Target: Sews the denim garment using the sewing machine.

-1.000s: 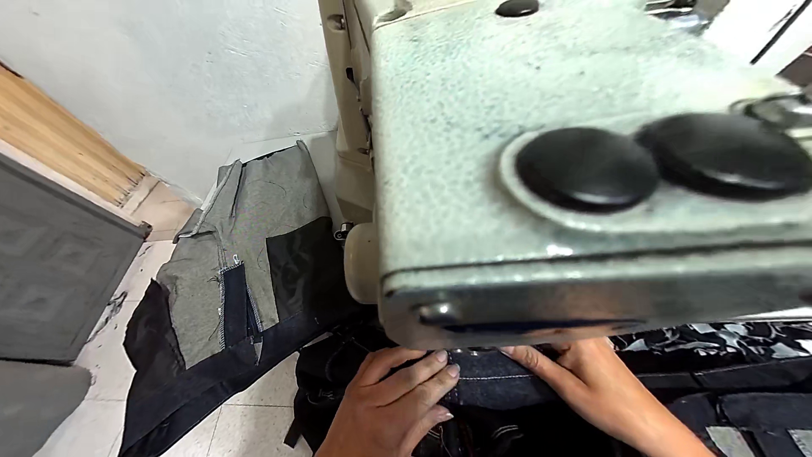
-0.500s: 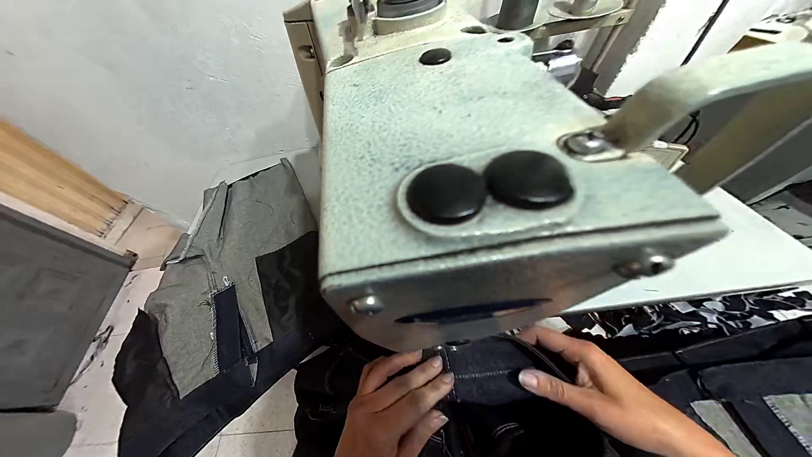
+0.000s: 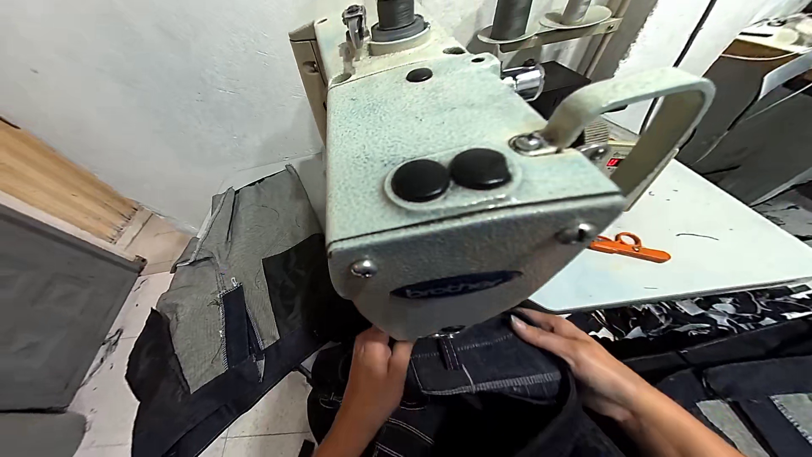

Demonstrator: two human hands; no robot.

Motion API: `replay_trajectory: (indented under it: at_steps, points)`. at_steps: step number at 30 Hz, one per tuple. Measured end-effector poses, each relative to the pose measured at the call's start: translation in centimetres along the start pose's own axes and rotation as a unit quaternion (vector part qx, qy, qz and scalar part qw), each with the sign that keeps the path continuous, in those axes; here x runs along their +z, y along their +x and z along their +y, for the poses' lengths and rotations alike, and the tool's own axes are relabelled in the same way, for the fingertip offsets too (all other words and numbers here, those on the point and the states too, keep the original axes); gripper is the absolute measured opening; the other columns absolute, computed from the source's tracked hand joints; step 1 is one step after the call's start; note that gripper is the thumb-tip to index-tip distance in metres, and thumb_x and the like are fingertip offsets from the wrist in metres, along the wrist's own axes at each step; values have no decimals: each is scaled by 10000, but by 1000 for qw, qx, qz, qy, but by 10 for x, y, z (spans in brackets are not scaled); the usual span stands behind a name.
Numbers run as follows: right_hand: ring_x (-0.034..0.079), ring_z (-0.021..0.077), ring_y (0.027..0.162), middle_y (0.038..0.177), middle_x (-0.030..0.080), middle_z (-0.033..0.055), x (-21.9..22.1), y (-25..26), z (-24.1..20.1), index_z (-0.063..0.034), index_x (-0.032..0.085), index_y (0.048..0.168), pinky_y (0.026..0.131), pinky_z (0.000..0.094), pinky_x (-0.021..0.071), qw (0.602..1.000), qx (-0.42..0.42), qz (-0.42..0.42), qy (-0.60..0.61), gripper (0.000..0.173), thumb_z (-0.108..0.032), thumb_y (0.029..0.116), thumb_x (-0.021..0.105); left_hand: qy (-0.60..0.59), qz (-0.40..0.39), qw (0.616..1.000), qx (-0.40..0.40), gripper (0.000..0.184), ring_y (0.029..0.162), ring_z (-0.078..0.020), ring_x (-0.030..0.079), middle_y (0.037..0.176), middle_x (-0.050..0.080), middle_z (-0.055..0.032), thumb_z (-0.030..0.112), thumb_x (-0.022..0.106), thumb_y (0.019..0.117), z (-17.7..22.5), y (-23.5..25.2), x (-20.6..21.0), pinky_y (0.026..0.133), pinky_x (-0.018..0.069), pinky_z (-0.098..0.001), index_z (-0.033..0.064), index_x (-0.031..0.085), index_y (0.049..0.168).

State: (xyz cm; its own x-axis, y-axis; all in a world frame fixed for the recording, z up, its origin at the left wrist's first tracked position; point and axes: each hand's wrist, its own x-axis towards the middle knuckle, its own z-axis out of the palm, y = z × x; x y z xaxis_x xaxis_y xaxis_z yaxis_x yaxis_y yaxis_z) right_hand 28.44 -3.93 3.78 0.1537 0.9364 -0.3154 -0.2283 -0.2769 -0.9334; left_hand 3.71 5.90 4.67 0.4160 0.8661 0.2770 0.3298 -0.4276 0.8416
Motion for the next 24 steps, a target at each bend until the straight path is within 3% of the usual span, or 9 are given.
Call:
replay_trajectory:
  at_steps: [2, 4, 7, 9, 13, 17, 20, 24]
  points:
    - [719, 76, 797, 874, 744, -4, 11, 12, -17, -118, 676, 1078, 733, 267, 610, 999, 18, 33, 8, 240, -215, 1043, 460, 47, 43, 998, 19, 192, 947, -137, 705, 919, 736, -142, 53, 599, 887, -4, 9, 1, 907, 546, -308, -71, 723, 965]
    - [704, 52, 751, 834, 737, -14, 17, 22, -29, -130, 695, 1044, 689, 238, 597, 999, 7, 53, 12, 275, -168, 1059, 423, 79, 19, 997, 11, 194, 991, -234, 708, 967, 734, -206, 29, 611, 893, -4, 16, -4, 944, 531, -381, -96, 721, 993]
    - [674, 22, 678, 758, 713, -38, 17, 26, -32, -149, 681, 936, 622, 198, 565, 998, -19, 61, -5, 240, -154, 1038, 464, 97, 4, 994, 44, 180, 972, -247, 720, 959, 740, -193, 42, 629, 889, -6, 19, -7, 926, 544, -392, -74, 733, 981]
    - [671, 22, 681, 756, 710, -42, 13, 27, -28, -151, 681, 922, 630, 193, 561, 997, -32, 63, -25, 214, -163, 1023, 492, 121, 27, 989, 75, 176, 939, -246, 732, 931, 743, -176, 59, 652, 864, -8, 19, -4, 888, 568, -397, -56, 732, 970]
    - [610, 20, 583, 658, 650, -42, 11, 31, -29, -164, 636, 824, 542, 176, 498, 993, -45, 90, -58, 218, -178, 1015, 531, 173, 80, 974, 123, 177, 820, -242, 742, 833, 739, -161, 118, 700, 812, -14, 22, 5, 771, 590, -379, -39, 730, 889]
    - [611, -22, 612, 673, 650, -91, 6, 28, -30, -196, 637, 833, 575, 149, 501, 992, -62, 65, -89, 178, -166, 975, 535, 190, 41, 965, 175, 111, 814, -248, 746, 835, 741, -150, 47, 655, 825, -7, 24, -3, 753, 604, -373, -15, 744, 853]
    - [626, -37, 644, 699, 667, -110, 6, 24, -25, -212, 648, 849, 607, 143, 516, 992, -67, 62, -93, 147, -175, 958, 556, 196, 19, 967, 163, 111, 795, -251, 746, 819, 737, -139, 44, 647, 820, -6, 21, -6, 729, 608, -388, -2, 746, 837]
    - [583, -57, 601, 652, 625, -127, 6, 24, -26, -232, 628, 801, 562, 124, 471, 990, -79, 74, -92, 180, -168, 955, 559, 222, 15, 966, 128, 149, 793, -328, 745, 806, 729, -184, 88, 650, 833, -4, 20, -5, 714, 594, -476, -36, 730, 841]
